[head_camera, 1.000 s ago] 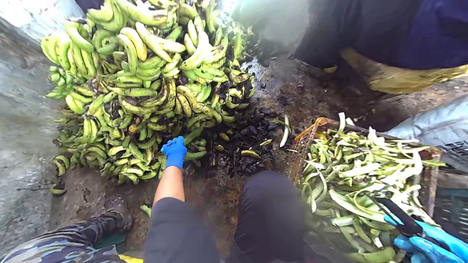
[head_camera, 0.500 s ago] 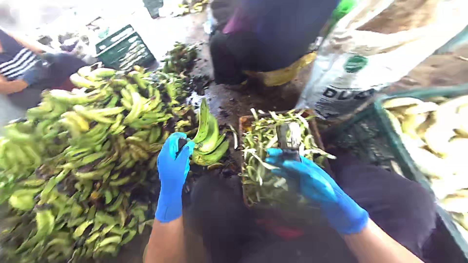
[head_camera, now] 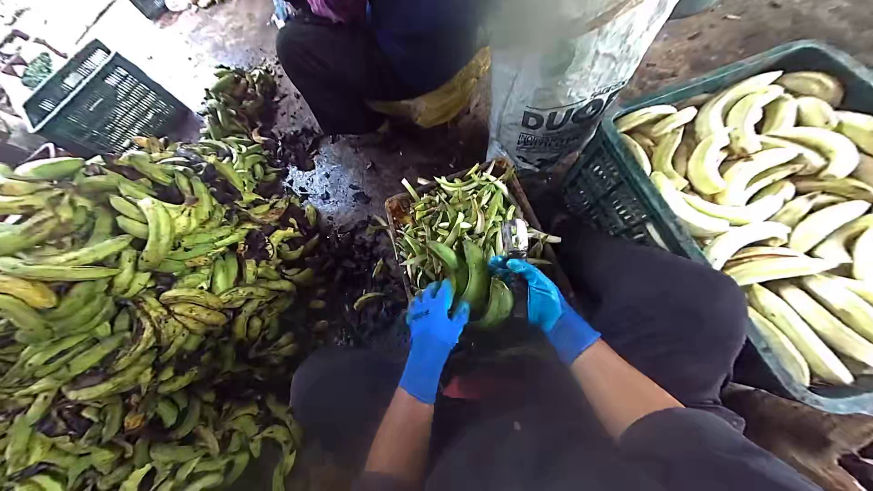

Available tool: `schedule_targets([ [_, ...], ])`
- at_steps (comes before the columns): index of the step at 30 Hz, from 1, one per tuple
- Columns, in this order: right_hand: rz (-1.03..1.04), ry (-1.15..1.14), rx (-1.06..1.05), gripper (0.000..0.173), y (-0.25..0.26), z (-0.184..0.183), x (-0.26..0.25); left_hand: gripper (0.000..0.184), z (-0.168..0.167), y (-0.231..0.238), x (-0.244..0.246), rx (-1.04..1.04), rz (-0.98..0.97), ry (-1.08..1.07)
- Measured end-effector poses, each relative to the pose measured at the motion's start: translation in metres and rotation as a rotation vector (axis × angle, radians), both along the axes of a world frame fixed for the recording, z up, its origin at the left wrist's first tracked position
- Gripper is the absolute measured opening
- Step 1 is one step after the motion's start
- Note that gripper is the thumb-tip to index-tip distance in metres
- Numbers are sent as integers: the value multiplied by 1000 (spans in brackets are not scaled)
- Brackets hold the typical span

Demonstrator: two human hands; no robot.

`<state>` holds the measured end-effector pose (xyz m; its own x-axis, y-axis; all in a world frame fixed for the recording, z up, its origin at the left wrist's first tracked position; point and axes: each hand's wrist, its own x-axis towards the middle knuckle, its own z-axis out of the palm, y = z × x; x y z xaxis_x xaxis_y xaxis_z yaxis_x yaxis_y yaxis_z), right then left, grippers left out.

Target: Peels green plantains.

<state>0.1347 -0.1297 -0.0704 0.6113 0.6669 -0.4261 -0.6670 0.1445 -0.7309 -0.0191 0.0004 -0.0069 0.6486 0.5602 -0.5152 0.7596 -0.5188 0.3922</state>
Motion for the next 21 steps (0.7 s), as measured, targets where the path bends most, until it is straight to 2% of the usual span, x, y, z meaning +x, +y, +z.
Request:
schedule_targets([
  [2, 109, -67, -37, 30, -1, -2, 5, 76, -15, -14, 12, -4, -45, 45],
  [4, 241, -152, -62, 29, -1, 1, 11, 84, -33, -19, 19, 34, -64, 106],
  [7, 392, -256, -26, 33, 1, 16, 16, 82, -34, -20, 20, 16, -46, 137],
  [9, 451, -331, -51, 34, 7, 32, 12, 80, -28, -21, 13, -15, 29, 79],
  [11, 401, -363, -76, 33, 12, 40, 6, 78, -28, -21, 1, -35, 137, -102],
  [13, 290, -380, -86, 36, 11, 39, 2, 76, -30, -22, -11, -43, 239, -393],
  [16, 135, -611, -197, 41, 3, 48, -4, 77, -27, -32, -23, 106, 236, -757],
  [18, 44, -810, -281, 46, 0, 57, -19, 84, -24, -41, -32, 157, 229, -883],
  [21, 40, -897, -175, 45, 2, 62, -43, 89, -24, -52, -41, -22, 398, -996],
])
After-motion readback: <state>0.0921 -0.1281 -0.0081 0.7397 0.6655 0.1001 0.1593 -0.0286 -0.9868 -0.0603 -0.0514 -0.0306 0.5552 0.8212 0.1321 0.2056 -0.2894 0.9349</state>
